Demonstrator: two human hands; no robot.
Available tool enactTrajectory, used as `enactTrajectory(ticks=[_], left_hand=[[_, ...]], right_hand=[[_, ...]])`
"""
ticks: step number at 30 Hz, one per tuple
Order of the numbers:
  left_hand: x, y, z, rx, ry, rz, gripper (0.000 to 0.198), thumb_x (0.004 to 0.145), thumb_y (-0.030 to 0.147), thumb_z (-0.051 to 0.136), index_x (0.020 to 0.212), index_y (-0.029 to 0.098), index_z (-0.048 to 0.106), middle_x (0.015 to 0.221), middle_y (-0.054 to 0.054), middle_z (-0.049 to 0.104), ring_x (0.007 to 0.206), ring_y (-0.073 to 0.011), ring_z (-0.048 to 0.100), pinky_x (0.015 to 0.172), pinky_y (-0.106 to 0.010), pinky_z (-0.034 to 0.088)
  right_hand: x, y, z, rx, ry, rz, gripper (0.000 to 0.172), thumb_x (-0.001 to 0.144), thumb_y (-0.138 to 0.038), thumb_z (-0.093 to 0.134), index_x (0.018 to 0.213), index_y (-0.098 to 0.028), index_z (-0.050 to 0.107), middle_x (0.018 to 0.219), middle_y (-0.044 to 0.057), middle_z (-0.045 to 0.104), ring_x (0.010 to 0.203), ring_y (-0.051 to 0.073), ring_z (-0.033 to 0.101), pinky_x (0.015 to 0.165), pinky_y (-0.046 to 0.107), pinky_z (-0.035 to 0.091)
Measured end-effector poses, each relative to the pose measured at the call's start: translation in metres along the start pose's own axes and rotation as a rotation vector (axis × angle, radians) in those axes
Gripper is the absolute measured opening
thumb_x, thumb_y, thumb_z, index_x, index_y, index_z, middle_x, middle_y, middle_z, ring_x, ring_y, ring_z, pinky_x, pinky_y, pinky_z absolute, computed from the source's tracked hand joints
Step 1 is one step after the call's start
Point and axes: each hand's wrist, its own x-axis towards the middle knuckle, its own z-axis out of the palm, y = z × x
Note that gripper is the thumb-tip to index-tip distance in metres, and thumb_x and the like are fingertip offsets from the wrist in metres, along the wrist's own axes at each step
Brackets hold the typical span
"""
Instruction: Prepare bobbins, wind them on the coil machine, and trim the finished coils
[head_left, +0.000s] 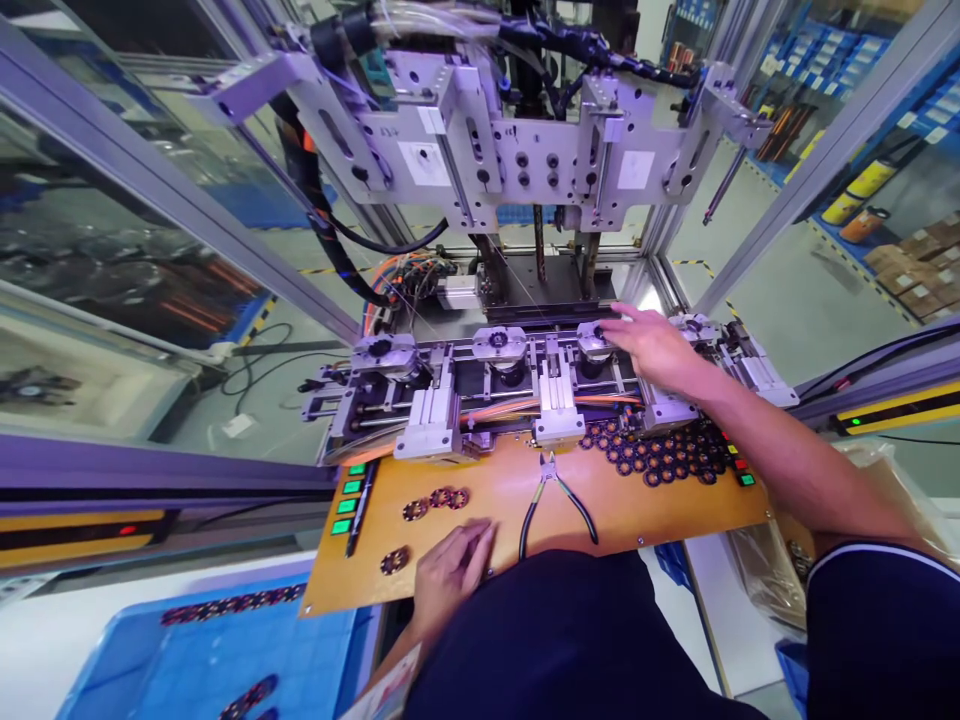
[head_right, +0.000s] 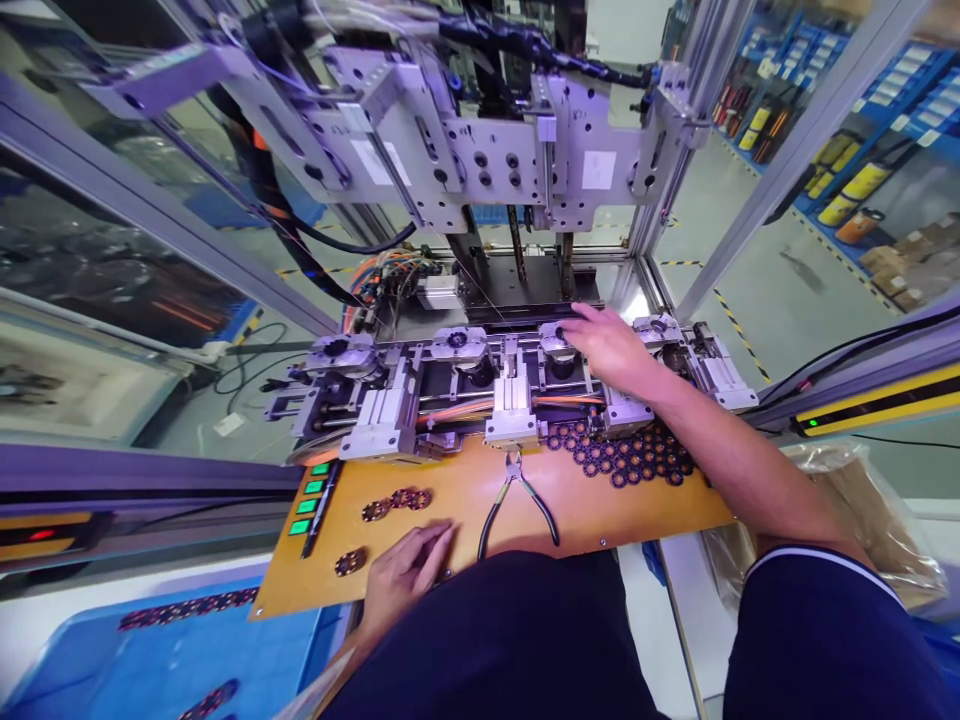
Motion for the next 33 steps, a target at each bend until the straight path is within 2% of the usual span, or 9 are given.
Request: enactTrajectory(ticks=[3,8,14,20,24,27,29,31,33], left_hand=[[0.001,0.000,0.000,-0.011,-0.004,0.002,0.011,0.091,0.023,0.060,0.095,0.017,0.068,0.088,-0.005,0.076,0.076,-0.0165,0.074,0.073,-0.025,0.059],[0.002,0.002,-0.001,-0.014,-0.005,0.008,0.012,0.091,0.025,0.060,0.095,0.017,0.068,0.087,-0.006,0.076,0.073,-0.0162,0.073,0.070,-0.025,0.059],[0.000,0.003,0.001,0.006,-0.004,-0.001,0.014,0.089,0.028,0.062,0.094,0.017,0.069,0.083,-0.005,0.075,0.069,-0.0158,0.072,0.068,-0.025,0.058],[-0.004,0.001,0.002,-0.007,-0.011,-0.006,0.013,0.089,0.027,0.063,0.094,0.017,0.069,0.085,-0.005,0.075,0.071,-0.0157,0.071,0.069,-0.025,0.057],[-0.004,0.002,0.003,-0.042,-0.010,-0.027,0.013,0.087,0.027,0.065,0.094,0.017,0.070,0.085,-0.005,0.075,0.072,-0.0163,0.071,0.071,-0.026,0.056],[-0.002,0.005,0.001,-0.089,-0.014,-0.065,0.014,0.086,0.028,0.067,0.092,0.017,0.071,0.084,-0.005,0.075,0.071,-0.0161,0.070,0.071,-0.026,0.056],[-0.002,0.008,-0.002,-0.134,-0.018,-0.114,0.016,0.086,0.030,0.066,0.094,0.017,0.072,0.084,-0.005,0.074,0.068,-0.0153,0.068,0.070,-0.026,0.055],[-0.002,0.012,-0.005,-0.188,-0.018,-0.181,0.019,0.087,0.031,0.066,0.097,0.017,0.072,0.084,-0.005,0.073,0.063,-0.0135,0.064,0.064,-0.025,0.054],[0.000,0.017,-0.009,-0.252,-0.021,-0.255,0.021,0.087,0.032,0.065,0.097,0.016,0.072,0.077,-0.004,0.070,0.057,-0.0115,0.058,0.057,-0.023,0.050]], right_hand=[[-0.009,0.001,0.008,-0.021,-0.008,0.012,0.055,0.076,0.002,0.048,0.126,-0.017,0.063,0.140,0.007,0.057,0.137,0.030,0.044,0.105,0.051,0.044],[-0.007,-0.003,0.012,-0.038,0.004,0.017,0.056,0.075,0.004,0.046,0.124,-0.016,0.064,0.139,0.008,0.058,0.139,0.029,0.041,0.106,0.053,0.041],[-0.007,-0.011,0.014,-0.040,0.037,0.031,0.056,0.075,0.005,0.045,0.122,-0.017,0.066,0.137,0.008,0.060,0.136,0.030,0.045,0.104,0.053,0.042],[-0.016,-0.010,-0.006,-0.059,0.157,0.071,0.056,0.077,0.005,0.043,0.127,-0.012,0.062,0.139,0.010,0.057,0.138,0.029,0.043,0.106,0.053,0.043],[-0.023,-0.017,-0.023,-0.053,0.185,0.063,0.055,0.075,0.005,0.042,0.121,-0.013,0.065,0.133,0.010,0.063,0.133,0.032,0.049,0.100,0.056,0.047],[-0.045,-0.040,-0.030,-0.028,0.250,0.057,0.051,0.082,0.000,0.043,0.127,-0.017,0.061,0.136,0.010,0.060,0.132,0.028,0.050,0.104,0.053,0.045],[-0.073,-0.064,-0.023,0.064,0.343,0.094,0.045,0.087,-0.008,0.049,0.129,-0.020,0.060,0.134,0.010,0.062,0.127,0.026,0.054,0.106,0.050,0.045],[-0.106,-0.089,-0.003,0.208,0.396,0.189,0.034,0.087,-0.017,0.057,0.119,-0.027,0.066,0.114,0.007,0.070,0.110,0.026,0.062,0.098,0.048,0.050],[-0.137,-0.107,0.026,0.247,0.330,0.253,0.024,0.087,-0.020,0.060,0.107,-0.029,0.070,0.096,0.006,0.072,0.096,0.027,0.064,0.087,0.048,0.055]])
